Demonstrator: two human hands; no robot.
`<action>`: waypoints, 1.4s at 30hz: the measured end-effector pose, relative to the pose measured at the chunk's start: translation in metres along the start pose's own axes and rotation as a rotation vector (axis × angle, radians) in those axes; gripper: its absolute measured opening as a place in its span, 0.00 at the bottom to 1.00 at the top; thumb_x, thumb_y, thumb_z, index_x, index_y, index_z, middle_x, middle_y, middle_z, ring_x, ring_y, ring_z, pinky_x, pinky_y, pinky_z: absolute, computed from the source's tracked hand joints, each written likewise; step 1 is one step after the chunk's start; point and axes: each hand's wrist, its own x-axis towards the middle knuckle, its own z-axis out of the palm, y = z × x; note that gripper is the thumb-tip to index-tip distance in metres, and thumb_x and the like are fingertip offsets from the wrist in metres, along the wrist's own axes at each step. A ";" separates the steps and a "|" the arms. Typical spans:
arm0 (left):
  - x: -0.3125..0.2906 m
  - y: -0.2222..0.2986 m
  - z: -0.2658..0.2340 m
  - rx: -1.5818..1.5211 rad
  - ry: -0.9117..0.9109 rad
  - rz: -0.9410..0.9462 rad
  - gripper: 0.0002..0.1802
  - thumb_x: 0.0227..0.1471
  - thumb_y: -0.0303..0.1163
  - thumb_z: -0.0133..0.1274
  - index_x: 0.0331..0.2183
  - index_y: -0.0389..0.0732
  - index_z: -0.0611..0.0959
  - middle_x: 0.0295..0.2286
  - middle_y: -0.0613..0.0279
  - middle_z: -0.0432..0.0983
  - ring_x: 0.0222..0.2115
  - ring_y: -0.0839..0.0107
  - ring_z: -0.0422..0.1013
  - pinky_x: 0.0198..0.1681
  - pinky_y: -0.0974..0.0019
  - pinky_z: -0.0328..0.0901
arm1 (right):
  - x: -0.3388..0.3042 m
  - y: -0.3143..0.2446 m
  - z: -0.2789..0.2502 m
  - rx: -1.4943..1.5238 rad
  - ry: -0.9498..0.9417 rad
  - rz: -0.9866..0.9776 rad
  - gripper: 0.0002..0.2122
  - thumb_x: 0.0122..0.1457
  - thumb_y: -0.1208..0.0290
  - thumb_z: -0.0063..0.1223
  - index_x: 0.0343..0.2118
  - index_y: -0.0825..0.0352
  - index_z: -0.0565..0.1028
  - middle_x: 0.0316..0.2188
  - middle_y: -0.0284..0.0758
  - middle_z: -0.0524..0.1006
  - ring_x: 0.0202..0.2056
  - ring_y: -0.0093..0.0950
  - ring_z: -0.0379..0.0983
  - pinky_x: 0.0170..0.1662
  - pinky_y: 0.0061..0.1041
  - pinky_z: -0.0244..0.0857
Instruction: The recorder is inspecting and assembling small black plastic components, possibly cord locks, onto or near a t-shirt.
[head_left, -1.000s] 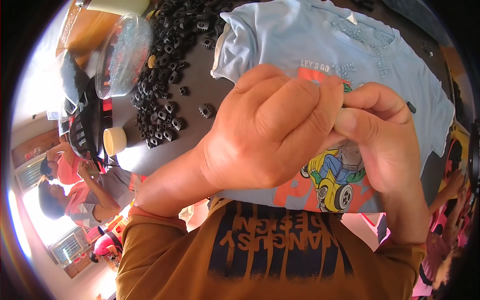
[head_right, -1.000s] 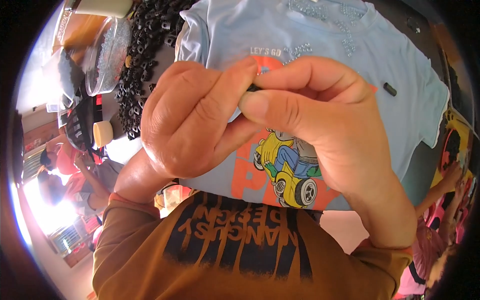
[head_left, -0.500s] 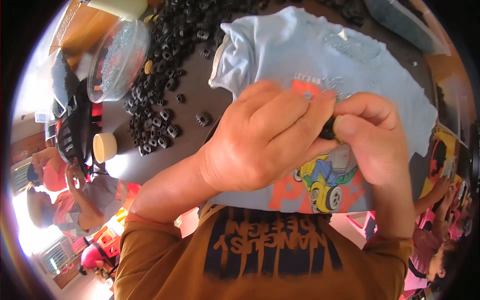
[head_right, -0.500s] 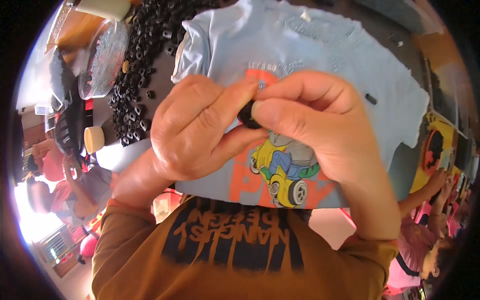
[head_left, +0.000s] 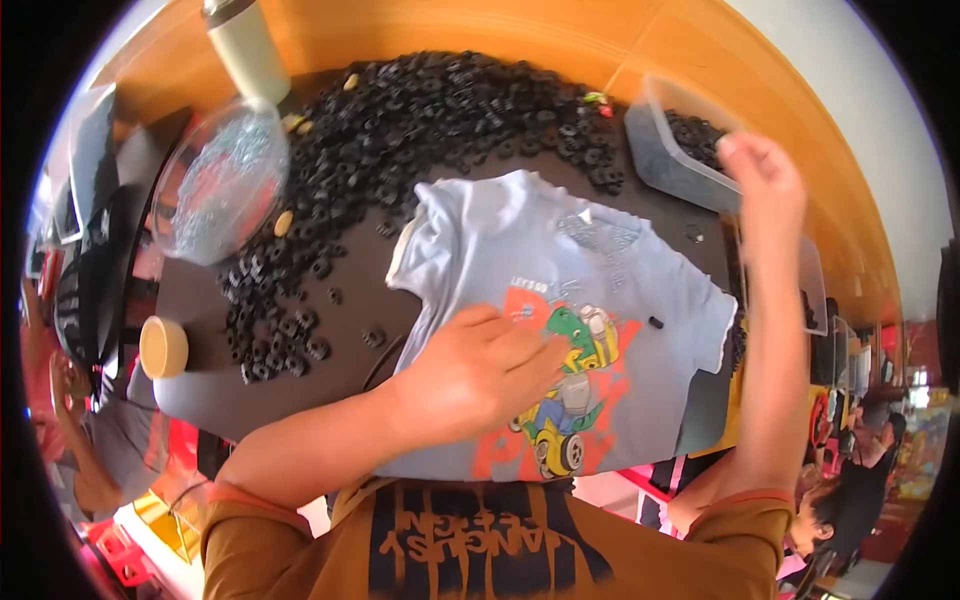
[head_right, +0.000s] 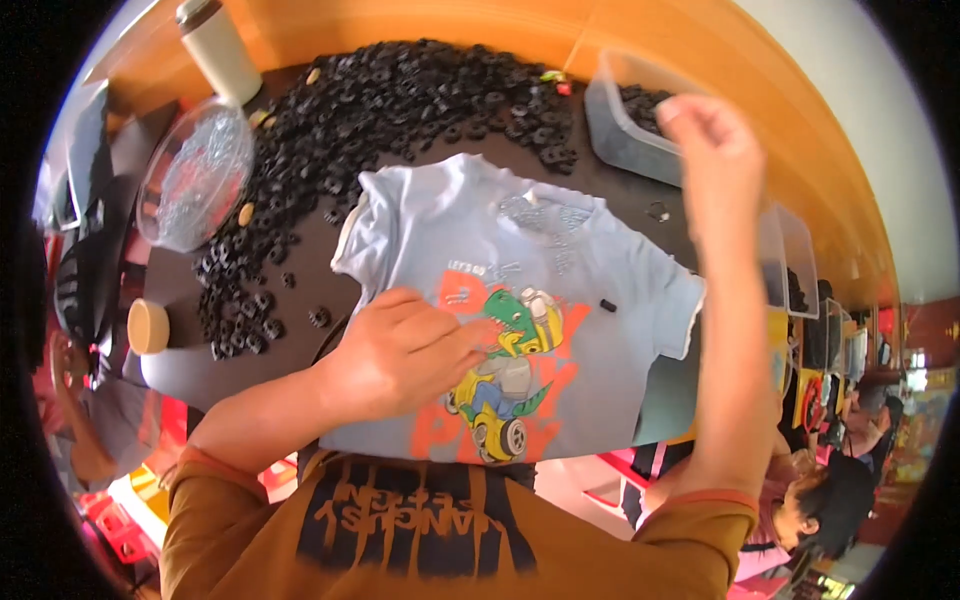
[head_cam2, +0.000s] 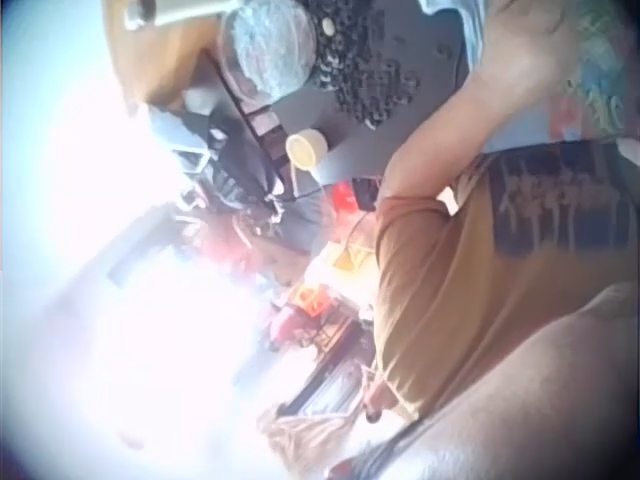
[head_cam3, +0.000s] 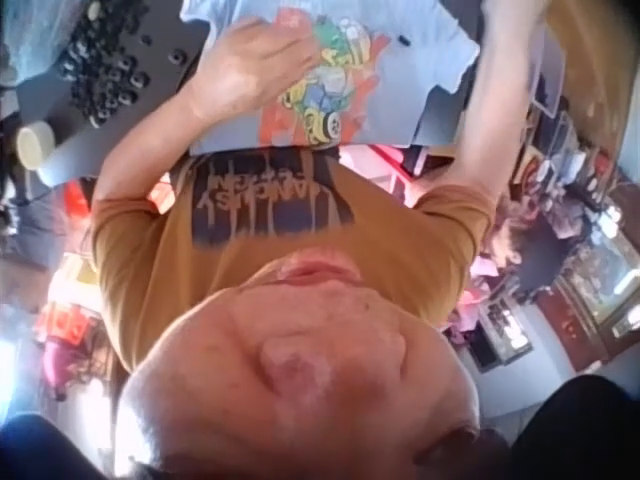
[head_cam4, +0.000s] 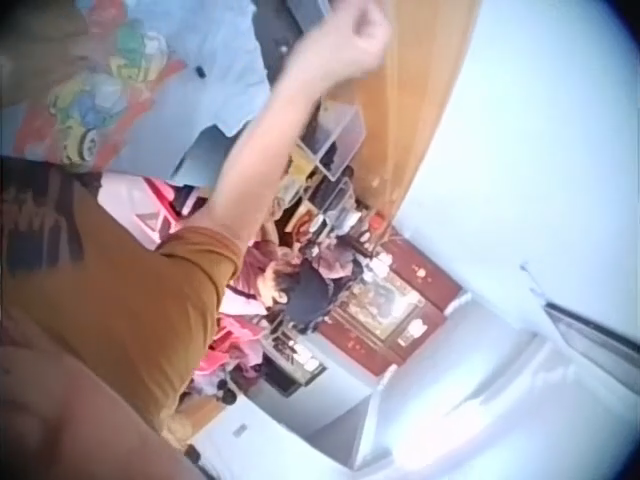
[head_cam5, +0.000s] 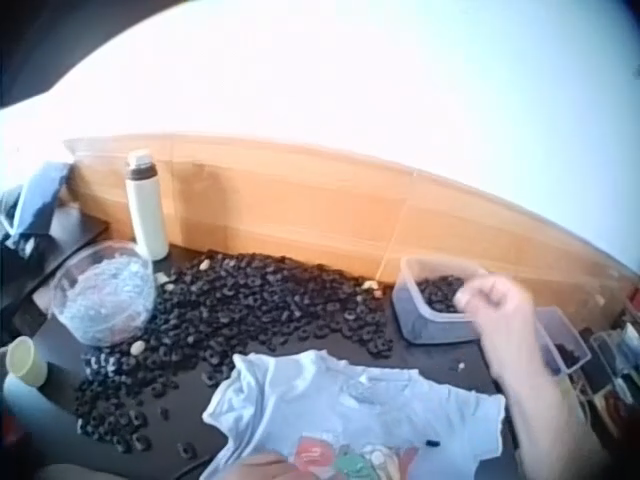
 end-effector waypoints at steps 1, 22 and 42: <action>0.001 0.001 0.001 0.000 0.034 0.025 0.18 0.35 0.27 0.60 0.34 0.35 0.79 0.21 0.67 0.67 0.19 0.73 0.66 0.24 0.69 0.59 | 0.028 0.017 -0.010 -0.099 0.007 -0.058 0.10 0.53 0.68 0.54 0.35 0.69 0.74 0.30 0.28 0.74 0.31 0.16 0.68 0.36 0.16 0.61; -0.010 0.022 -0.021 -0.124 -0.159 -0.044 0.06 0.30 0.32 0.51 0.13 0.40 0.74 0.17 0.63 0.65 0.20 0.66 0.66 0.23 0.65 0.60 | -0.101 -0.067 0.155 0.008 -0.782 -0.383 0.09 0.48 0.81 0.55 0.34 0.70 0.75 0.38 0.36 0.75 0.40 0.29 0.71 0.45 0.22 0.61; -0.065 -0.053 -0.094 0.497 -0.202 -0.495 0.07 0.39 0.27 0.53 0.27 0.41 0.76 0.25 0.59 0.68 0.28 0.58 0.69 0.32 0.59 0.62 | -0.158 -0.059 0.168 -0.055 -0.856 -0.707 0.08 0.43 0.76 0.54 0.28 0.66 0.71 0.29 0.37 0.69 0.32 0.36 0.68 0.35 0.31 0.63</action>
